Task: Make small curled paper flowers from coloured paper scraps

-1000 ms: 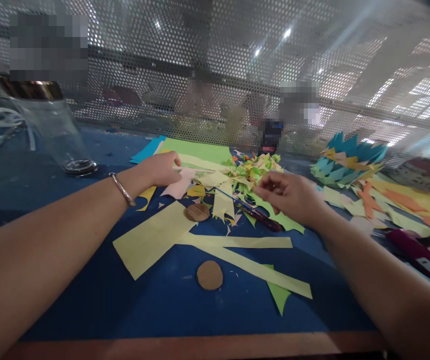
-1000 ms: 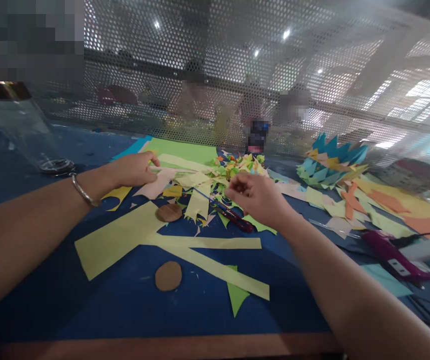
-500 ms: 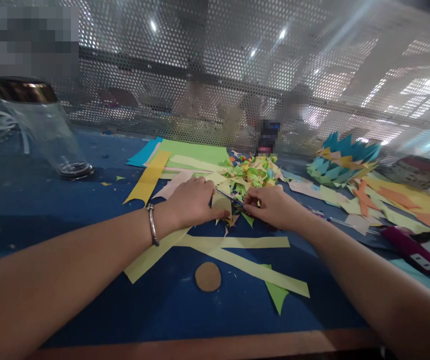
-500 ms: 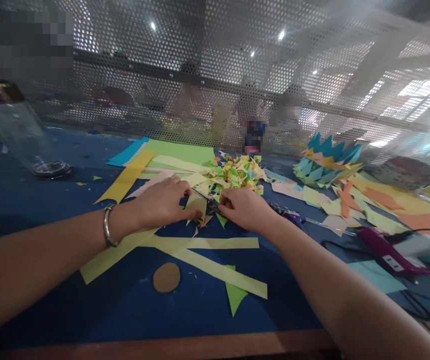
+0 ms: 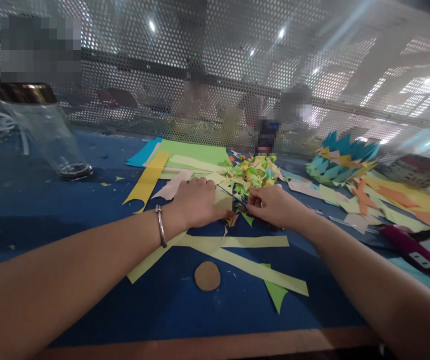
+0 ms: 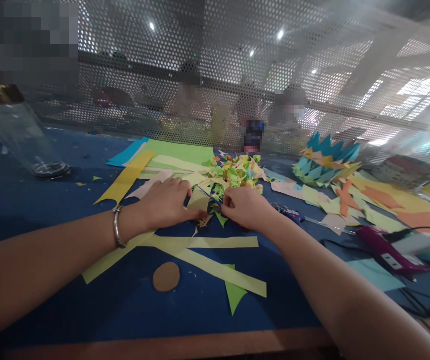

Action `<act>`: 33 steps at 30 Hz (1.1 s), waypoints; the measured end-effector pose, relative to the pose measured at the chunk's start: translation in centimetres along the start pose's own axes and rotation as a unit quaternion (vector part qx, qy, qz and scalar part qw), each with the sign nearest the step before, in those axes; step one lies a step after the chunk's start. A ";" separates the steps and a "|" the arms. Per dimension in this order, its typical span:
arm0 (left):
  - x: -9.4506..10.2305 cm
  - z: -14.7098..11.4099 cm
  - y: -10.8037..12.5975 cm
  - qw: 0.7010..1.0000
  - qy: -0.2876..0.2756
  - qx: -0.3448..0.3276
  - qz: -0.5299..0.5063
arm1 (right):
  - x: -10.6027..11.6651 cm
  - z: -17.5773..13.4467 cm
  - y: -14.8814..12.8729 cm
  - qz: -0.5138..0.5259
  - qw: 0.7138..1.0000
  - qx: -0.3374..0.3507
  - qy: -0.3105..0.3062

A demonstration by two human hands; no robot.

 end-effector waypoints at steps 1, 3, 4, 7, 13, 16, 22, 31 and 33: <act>-0.2 0.1 0.3 1.000 -0.004 0.001 -0.006 | -0.1 0.0 0.0 0.003 1.000 -0.001 0.003; -0.5 0.3 0.7 1.000 -0.014 0.007 -0.022 | -0.2 0.1 -0.1 0.009 1.000 -0.006 0.009; -0.5 0.3 0.7 0.999 -0.020 0.010 -0.031 | -0.3 0.1 -0.2 0.012 1.000 -0.008 0.011; -0.3 0.5 0.1 0.999 -0.031 0.020 -0.040 | -0.4 0.2 -0.3 0.019 1.000 -0.013 0.015; 0.5 0.4 -1.8 0.998 -0.029 0.046 -0.022 | -0.7 0.5 -0.3 0.030 0.999 -0.011 0.028; 0.3 0.4 -1.7 0.998 -0.025 0.040 -0.050 | -0.8 0.7 -0.4 0.031 0.999 -0.009 0.033; -0.1 0.6 -1.3 0.994 0.064 -0.072 -0.045 | -0.4 0.4 -1.0 0.036 0.998 -0.005 0.047; -0.1 1.2 -1.2 0.991 0.020 -0.128 -0.033 | -0.7 0.4 -1.4 0.039 0.999 0.018 0.028; 0.3 1.2 -1.1 0.989 0.012 -0.143 -0.042 | -0.6 0.2 -1.7 0.034 0.999 0.031 0.025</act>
Point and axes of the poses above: each hand's wrist, its own z-axis towards the middle knuckle, its own x-axis out of the back of the hand, y = z × x, the point moved 3 cm from there along z, towards the middle knuckle, and after that the axes turned 1 degree about -x, right-handed, at the moved point
